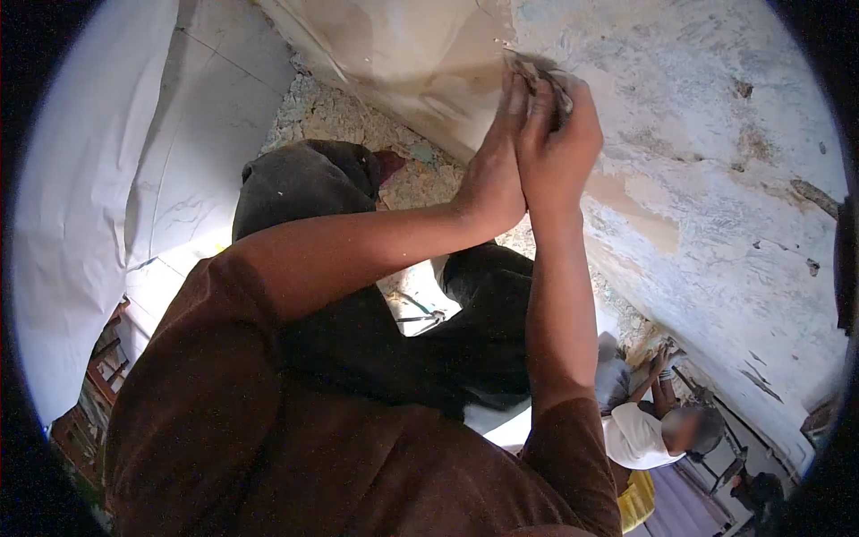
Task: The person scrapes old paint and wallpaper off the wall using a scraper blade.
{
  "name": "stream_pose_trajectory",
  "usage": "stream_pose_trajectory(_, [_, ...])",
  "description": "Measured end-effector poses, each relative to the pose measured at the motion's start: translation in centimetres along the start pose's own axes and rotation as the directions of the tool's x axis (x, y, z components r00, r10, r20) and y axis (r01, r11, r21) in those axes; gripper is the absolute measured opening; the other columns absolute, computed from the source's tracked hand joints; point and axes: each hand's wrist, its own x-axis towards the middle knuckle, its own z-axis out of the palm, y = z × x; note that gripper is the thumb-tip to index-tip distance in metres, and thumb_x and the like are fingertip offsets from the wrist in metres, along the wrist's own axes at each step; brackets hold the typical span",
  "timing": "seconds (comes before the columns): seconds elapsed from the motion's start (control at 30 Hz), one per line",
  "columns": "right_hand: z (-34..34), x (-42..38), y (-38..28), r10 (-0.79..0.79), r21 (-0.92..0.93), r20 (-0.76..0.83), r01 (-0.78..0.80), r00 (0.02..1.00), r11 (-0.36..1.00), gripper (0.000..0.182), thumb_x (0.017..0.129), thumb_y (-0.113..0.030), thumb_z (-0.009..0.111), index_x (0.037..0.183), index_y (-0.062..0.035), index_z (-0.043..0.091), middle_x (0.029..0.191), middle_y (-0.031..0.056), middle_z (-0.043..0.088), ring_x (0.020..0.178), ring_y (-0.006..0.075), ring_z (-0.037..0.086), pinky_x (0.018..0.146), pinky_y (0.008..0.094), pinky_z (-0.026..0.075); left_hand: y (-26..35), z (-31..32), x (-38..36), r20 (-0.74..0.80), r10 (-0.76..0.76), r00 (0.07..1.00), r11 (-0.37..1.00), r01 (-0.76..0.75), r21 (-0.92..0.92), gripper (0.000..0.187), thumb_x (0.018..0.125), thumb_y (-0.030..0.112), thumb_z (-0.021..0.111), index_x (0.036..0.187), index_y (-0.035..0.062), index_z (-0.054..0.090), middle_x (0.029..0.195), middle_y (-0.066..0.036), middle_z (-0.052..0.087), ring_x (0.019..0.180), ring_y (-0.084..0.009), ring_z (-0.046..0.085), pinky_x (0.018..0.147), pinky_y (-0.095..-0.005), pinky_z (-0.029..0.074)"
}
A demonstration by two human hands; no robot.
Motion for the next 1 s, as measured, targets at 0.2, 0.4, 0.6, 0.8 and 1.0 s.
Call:
stream_pose_trajectory(0.2, [-0.5,-0.2,-1.1,-0.027,-0.044,0.015,0.027,1.0,0.999,0.019,0.087,-0.005,0.061,0.106,-0.0051,0.061,0.1,0.0177,0.065,0.09,0.0411,0.064,0.077,0.0442,0.052,0.7,-0.3,-0.4,0.023,-0.02,1.0,0.999,0.021,-0.049,0.081,0.091,0.01,0.058,0.154,-0.0019,0.009,0.157,-0.033,0.008,0.147,-0.046,0.013,0.117,-0.0451,0.025])
stream_pose_trajectory(0.4, [0.1,-0.1,-0.1,0.003,-0.055,0.008,-0.002,1.0,0.999,0.015,0.089,-0.006,0.061,0.104,-0.0043,0.062,0.098,0.0181,0.065,0.087,0.0401,0.064,0.075,0.0421,0.052,-0.5,0.1,-0.5,0.043,-0.031,0.999,0.999,0.03,0.01,0.08,0.091,0.012,0.058,0.153,-0.0026,0.01,0.157,-0.033,0.008,0.146,-0.046,0.014,0.116,-0.0449,0.027])
stream_pose_trajectory(0.6, [-0.4,0.0,-1.1,-0.007,-0.037,-0.07,0.004,0.998,0.999,0.01,0.091,-0.002,0.059,0.099,0.002,0.063,0.091,0.0199,0.069,0.082,0.0318,0.069,0.075,0.0361,0.053,0.4,-0.4,-0.2,0.037,-0.013,0.999,1.0,0.013,0.004,0.081,0.09,0.011,0.059,0.153,-0.0028,0.011,0.157,-0.033,0.008,0.146,-0.0458,0.015,0.117,-0.0447,0.026])
stream_pose_trajectory(0.8, [-1.0,-0.5,-1.7,0.011,-0.06,-0.011,-0.012,1.0,0.998,0.016,0.091,-0.004,0.058,0.106,-0.0042,0.064,0.098,0.0183,0.067,0.089,0.0392,0.065,0.079,0.0407,0.052,-0.1,-0.2,-0.3,0.098,-0.032,0.995,0.999,0.029,0.026,0.08,0.091,0.012,0.058,0.153,-0.0038,0.011,0.157,-0.032,0.013,0.146,-0.0448,0.017,0.117,-0.0443,0.026])
stream_pose_trajectory(1.0, [0.0,-0.1,-0.2,0.056,-0.079,0.052,-0.052,0.997,0.995,0.016,0.09,-0.005,0.06,0.105,-0.0052,0.063,0.099,0.0172,0.066,0.09,0.0389,0.065,0.078,0.0403,0.052,0.4,-0.3,-0.3,0.085,-0.148,0.985,0.978,0.158,-0.136,0.078,0.09,0.011,0.058,0.152,-0.0036,0.013,0.156,-0.032,0.014,0.145,-0.0462,0.019,0.116,-0.0464,0.028])
